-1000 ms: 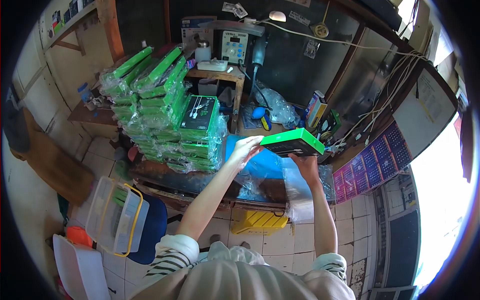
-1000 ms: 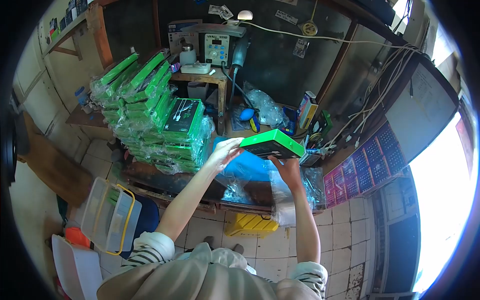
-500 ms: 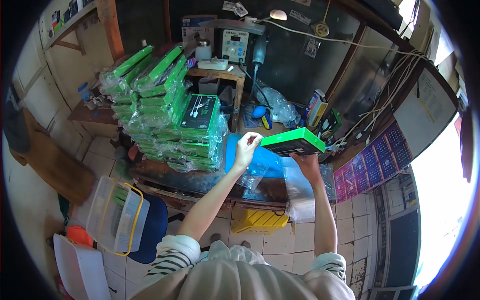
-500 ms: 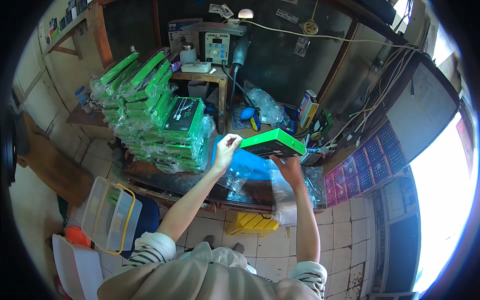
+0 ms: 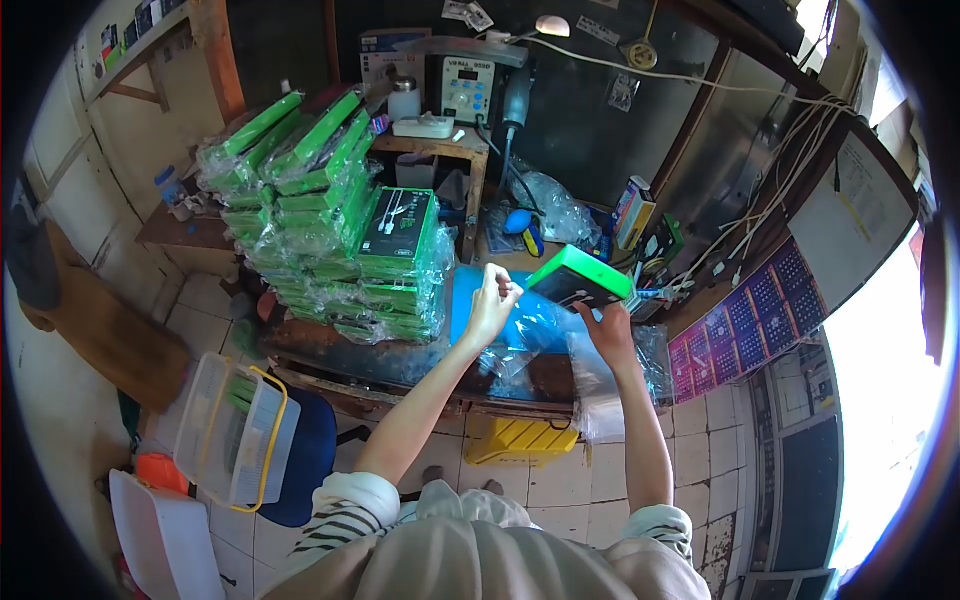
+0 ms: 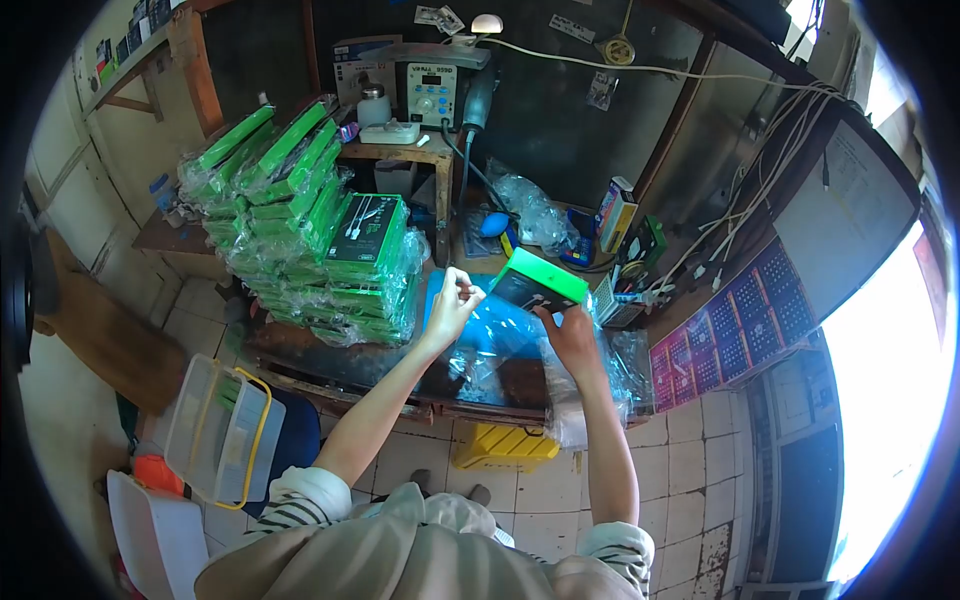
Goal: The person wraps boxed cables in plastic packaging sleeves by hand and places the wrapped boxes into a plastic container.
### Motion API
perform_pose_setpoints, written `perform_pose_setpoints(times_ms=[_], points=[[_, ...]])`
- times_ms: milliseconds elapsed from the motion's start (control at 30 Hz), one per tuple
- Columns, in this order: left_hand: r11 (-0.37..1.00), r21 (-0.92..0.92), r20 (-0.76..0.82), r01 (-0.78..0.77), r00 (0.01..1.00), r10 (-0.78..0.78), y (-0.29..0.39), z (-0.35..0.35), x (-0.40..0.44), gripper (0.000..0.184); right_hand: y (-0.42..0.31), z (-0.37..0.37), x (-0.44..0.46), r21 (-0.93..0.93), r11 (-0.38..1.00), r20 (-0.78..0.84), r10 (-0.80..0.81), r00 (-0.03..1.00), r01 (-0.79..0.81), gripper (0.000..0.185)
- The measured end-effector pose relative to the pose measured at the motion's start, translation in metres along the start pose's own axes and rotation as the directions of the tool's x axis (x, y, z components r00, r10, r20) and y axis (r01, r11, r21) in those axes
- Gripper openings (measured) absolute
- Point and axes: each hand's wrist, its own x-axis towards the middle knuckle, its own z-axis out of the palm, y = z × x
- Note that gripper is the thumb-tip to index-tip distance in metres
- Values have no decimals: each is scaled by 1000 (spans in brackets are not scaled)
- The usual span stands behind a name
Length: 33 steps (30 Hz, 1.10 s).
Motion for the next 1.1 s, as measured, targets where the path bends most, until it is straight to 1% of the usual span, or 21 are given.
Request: perform_pose_setpoints(times_ms=[33, 100, 133, 200, 233, 267, 333, 400, 467, 533, 600, 667, 733, 800, 867, 900, 933, 967, 1033, 1067, 1100], points=[[1000, 0, 1, 2, 1000, -2, -2, 0, 0, 27, 3, 1, 0, 0, 1000, 1, 2, 1000, -2, 26], [998, 27, 47, 57, 997, -58, 1, 0, 1, 27, 7, 5, 1, 47, 999, -127, 12, 992, -6, 23], [998, 26, 46, 59, 997, -60, 1, -1, 3, 27, 8, 4, 1, 47, 999, -125, 12, 992, -6, 23], [988, -115, 41, 99, 995, -95, -9, 2, 9, 23, 7, 0, 1, 103, 994, -74, 33, 997, -25, 20], [949, -264, 90, 174, 984, -156, -14, 3, 12, 21, 7, -2, 0, 101, 995, -75, 32, 997, -24, 20], [949, -265, 89, 172, 984, -154, -7, 2, 12, 21, 6, -4, 0, 110, 994, -70, 9, 998, -1, 21], [833, -433, 170, 346, 938, -301, 6, 2, 12, 23, 1, -8, -1, 119, 993, -64, -16, 998, 24, 21], [831, -442, 171, 338, 941, -292, 9, 2, 12, 25, -9, -12, -3, 71, 988, -130, -126, 984, 136, 22], [804, -465, 252, 370, 926, -281, 12, 0, 11, 21, -13, -13, -7, 58, 993, -94, -101, 990, 106, 20], [808, -443, 262, 390, 918, -299, 14, -3, 11, 18, -7, -9, -11, 105, 975, -126, -182, 975, 196, 20], [810, -419, 271, 411, 908, -320, 10, -2, 10, 16, -1, -7, -14, 90, 972, -121, -204, 972, 215, 22], [926, -282, 129, 252, 966, -223, 6, 3, 10, 14, 0, -5, -14, 76, 970, -116, -223, 968, 232, 25], [936, -275, 96, 220, 975, -201, 1, 6, 9, 14, 0, -4, -13, 114, 955, -122, -262, 957, 275, 27], [945, -269, 64, 187, 982, -176, -4, 9, 8, 13, -1, -5, -11, 115, 957, -119, -254, 960, 267, 27], [980, -190, -2, 62, 998, -64, -5, 10, 7, 14, -5, -6, -10, 117, 958, -118, -248, 962, 261, 27], [980, -190, -3, 63, 998, -65, -3, 11, 6, 14, -8, -7, -10, 57, 963, -113, -256, 960, 264, 26], [987, -157, -20, 19, 1000, -23, -2, 12, 4, 14, -9, -6, -11, -3, 964, -107, -265, 958, 266, 25], [992, -123, -36, -24, 999, 20, 2, 12, 2, 13, -7, -3, -12, -2, 964, -107, -265, 958, 266, 25], [997, -81, -48, -11, 999, 7, 10, 12, 1, 12, 0, 6, -14, -102, 941, -203, -337, 919, 323, 24], [999, -38, -60, 3, 998, -5, 10, 12, 1, 10, -3, 6, -14, -103, 941, -203, -338, 919, 323, 24], [999, -39, -61, 2, 998, -4, 9, 12, 2, 10, -7, 5, -13, -123, 942, -206, -331, 921, 312, 25]])
